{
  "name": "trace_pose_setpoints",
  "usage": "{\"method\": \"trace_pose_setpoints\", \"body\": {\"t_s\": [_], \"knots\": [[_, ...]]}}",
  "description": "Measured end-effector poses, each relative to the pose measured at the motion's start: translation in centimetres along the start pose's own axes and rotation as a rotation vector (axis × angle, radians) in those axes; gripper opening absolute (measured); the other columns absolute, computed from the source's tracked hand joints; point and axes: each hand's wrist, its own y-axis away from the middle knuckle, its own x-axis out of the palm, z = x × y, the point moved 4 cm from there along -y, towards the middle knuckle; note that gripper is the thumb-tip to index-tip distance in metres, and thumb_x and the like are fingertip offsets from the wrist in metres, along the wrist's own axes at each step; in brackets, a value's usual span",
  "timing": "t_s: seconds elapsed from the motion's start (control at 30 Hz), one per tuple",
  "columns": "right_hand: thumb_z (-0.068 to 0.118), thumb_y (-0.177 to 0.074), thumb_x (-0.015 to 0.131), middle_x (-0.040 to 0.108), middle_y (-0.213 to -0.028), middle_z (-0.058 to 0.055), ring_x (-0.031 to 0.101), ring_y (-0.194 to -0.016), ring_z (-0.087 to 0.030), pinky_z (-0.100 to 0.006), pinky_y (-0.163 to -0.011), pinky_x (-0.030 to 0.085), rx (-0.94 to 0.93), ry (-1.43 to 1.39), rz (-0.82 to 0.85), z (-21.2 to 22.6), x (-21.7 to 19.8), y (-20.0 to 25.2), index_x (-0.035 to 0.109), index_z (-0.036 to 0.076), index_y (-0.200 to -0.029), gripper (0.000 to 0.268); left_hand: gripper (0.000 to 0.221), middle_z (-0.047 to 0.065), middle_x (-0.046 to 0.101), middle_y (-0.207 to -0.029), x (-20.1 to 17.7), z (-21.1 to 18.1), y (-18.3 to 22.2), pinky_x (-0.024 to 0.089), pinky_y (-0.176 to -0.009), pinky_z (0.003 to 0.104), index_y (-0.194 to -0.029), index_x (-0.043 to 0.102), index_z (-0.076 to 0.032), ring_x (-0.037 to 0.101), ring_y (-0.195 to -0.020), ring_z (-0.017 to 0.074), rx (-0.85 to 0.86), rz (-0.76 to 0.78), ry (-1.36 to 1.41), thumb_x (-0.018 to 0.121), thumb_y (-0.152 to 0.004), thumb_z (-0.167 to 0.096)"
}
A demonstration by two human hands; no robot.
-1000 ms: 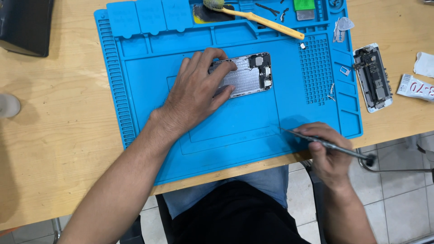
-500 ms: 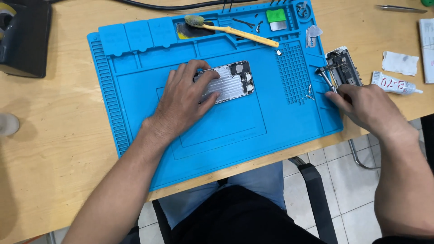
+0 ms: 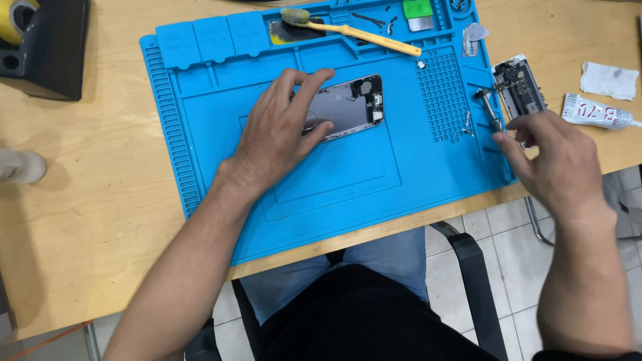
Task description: Disassembling a smartphone and cleaning the repair mat using a screwdriver and a brush.
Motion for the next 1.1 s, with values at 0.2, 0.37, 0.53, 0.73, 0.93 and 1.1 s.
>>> {"method": "trace_pose_setpoints", "body": {"t_s": [0.2, 0.37, 0.53, 0.73, 0.93, 1.1], "knots": [[0.072, -0.099, 0.034, -0.003, -0.174, -0.017, 0.001, -0.161, -0.035, -0.056, -0.13, 0.005, -0.116, -0.23, 0.224, 18.6, 2.9, 2.3, 0.001, 0.008, -0.167, 0.099, 0.052, 0.016, 0.05, -0.122, -1.6, 1.5, 0.0, 0.06, -0.071, 0.049, -0.141, 0.052, -0.007, 0.061, -0.11, 0.0359, -0.111, -0.145, 0.186, 0.083, -0.099, -0.016], [0.067, -0.097, 0.049, 0.039, -0.16, -0.029, 0.035, -0.152, -0.049, -0.068, -0.12, 0.022, -0.534, -0.854, 0.333, 25.7, -1.2, 5.7, 0.038, -0.002, -0.149, 0.087, 0.035, 0.014, 0.047, -0.113, -2.2, 2.9, 0.5, 0.053, -0.072, 0.045, -0.128, 0.059, -0.001, 0.056, -0.097, 0.0323, -0.092, -0.271, 0.167, 0.079, -0.103, -0.016], [0.073, -0.108, 0.016, -0.027, -0.17, -0.017, -0.016, -0.161, -0.032, -0.055, -0.136, 0.001, -0.105, -0.054, 0.201, 21.4, 2.2, 2.9, -0.022, 0.009, -0.163, 0.093, 0.016, 0.016, 0.05, -0.11, -3.5, 2.6, 0.8, 0.061, -0.081, 0.04, -0.119, 0.058, 0.003, 0.066, -0.097, 0.0315, 0.006, -0.403, 0.275, 0.068, -0.109, -0.005], [0.038, -0.101, 0.068, 0.067, -0.14, -0.01, 0.066, -0.13, -0.03, -0.06, -0.119, 0.038, -0.7, -0.817, 0.116, 20.3, -2.0, -2.8, 0.063, 0.009, -0.136, 0.046, 0.012, 0.004, 0.053, -0.096, -6.3, 2.6, 1.7, 0.039, -0.078, 0.034, -0.111, 0.058, -0.004, 0.049, -0.088, 0.0171, -0.103, -0.512, 0.375, 0.063, -0.112, -0.015], [0.012, -0.115, 0.073, 0.064, -0.12, -0.026, 0.059, -0.101, -0.045, -0.052, -0.067, 0.044, -0.459, -0.221, -0.226, 9.0, 5.7, -18.4, 0.064, -0.005, -0.136, 0.028, 0.03, 0.004, 0.045, -0.101, -10.8, -0.1, 7.0, 0.038, -0.083, 0.03, -0.111, 0.048, -0.009, 0.046, -0.095, 0.0175, -0.196, -0.748, 0.416, 0.058, -0.114, -0.037], [0.01, -0.114, 0.078, 0.064, -0.118, -0.018, 0.059, -0.102, -0.036, -0.047, -0.069, 0.047, -0.514, -0.022, -0.238, 8.8, 6.3, -19.6, 0.068, 0.003, -0.12, 0.014, 0.043, -0.001, 0.052, -0.11, -10.1, -0.9, 16.9, 0.047, -0.09, 0.027, -0.109, 0.044, -0.014, 0.05, -0.105, 0.0114, -0.524, -1.064, 0.679, 0.074, -0.1, -0.044]]}}
